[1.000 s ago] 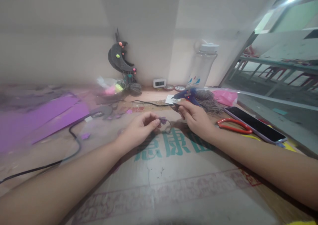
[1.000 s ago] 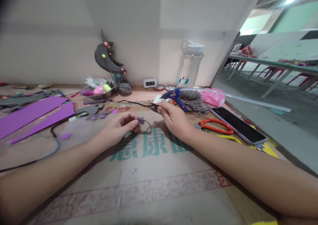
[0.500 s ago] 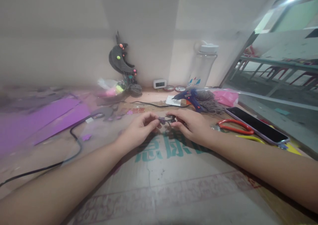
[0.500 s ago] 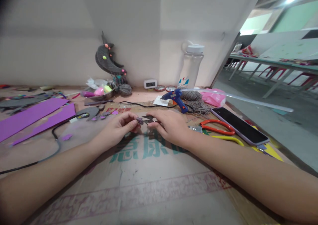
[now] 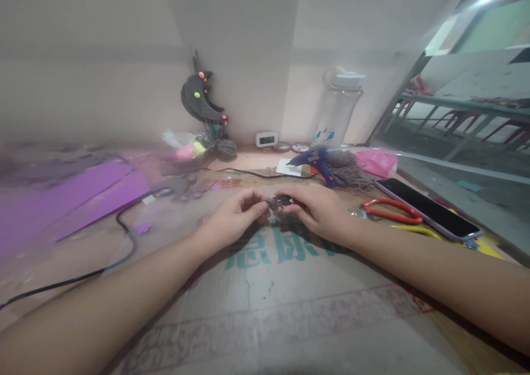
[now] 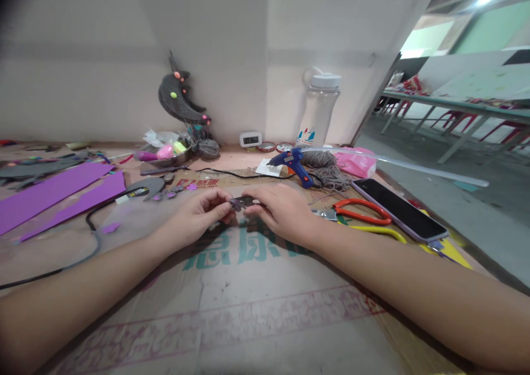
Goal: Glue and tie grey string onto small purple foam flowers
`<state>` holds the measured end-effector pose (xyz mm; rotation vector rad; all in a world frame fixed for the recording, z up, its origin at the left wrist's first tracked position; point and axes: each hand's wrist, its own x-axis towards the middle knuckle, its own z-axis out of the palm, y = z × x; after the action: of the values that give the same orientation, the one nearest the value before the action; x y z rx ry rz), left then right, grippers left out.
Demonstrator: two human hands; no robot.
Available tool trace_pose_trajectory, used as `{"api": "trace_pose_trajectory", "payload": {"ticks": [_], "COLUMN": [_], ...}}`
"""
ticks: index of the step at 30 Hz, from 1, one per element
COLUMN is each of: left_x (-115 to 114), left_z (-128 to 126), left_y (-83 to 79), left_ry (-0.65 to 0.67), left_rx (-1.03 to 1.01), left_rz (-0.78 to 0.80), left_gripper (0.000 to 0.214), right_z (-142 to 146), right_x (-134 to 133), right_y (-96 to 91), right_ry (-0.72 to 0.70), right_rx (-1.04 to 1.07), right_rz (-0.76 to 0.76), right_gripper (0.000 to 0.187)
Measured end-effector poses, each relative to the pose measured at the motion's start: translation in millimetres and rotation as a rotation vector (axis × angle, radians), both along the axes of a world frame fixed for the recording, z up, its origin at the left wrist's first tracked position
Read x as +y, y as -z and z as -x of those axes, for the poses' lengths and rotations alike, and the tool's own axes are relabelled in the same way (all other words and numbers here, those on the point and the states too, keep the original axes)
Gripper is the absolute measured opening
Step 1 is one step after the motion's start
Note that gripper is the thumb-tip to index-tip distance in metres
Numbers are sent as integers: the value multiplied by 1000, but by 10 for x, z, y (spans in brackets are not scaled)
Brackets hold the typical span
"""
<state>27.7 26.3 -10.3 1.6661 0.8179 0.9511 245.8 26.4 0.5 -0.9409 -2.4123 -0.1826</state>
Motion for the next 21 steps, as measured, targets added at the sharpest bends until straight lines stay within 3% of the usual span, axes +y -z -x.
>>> {"api": "trace_pose_trajectory", "payload": {"ticks": [10, 21], "left_x": [10, -14], "left_z": [-2, 6], "left_y": [22, 33], "left_ry": [19, -18], "left_rx": [11, 80], "left_rz": [2, -22], "left_gripper": [15, 18], "right_z": [-12, -18], "right_x": [15, 4], "right_y": [2, -9], "right_ry": [-25, 37], "right_rx": [9, 134], "right_rz": [4, 95], "right_gripper": [34, 33]}}
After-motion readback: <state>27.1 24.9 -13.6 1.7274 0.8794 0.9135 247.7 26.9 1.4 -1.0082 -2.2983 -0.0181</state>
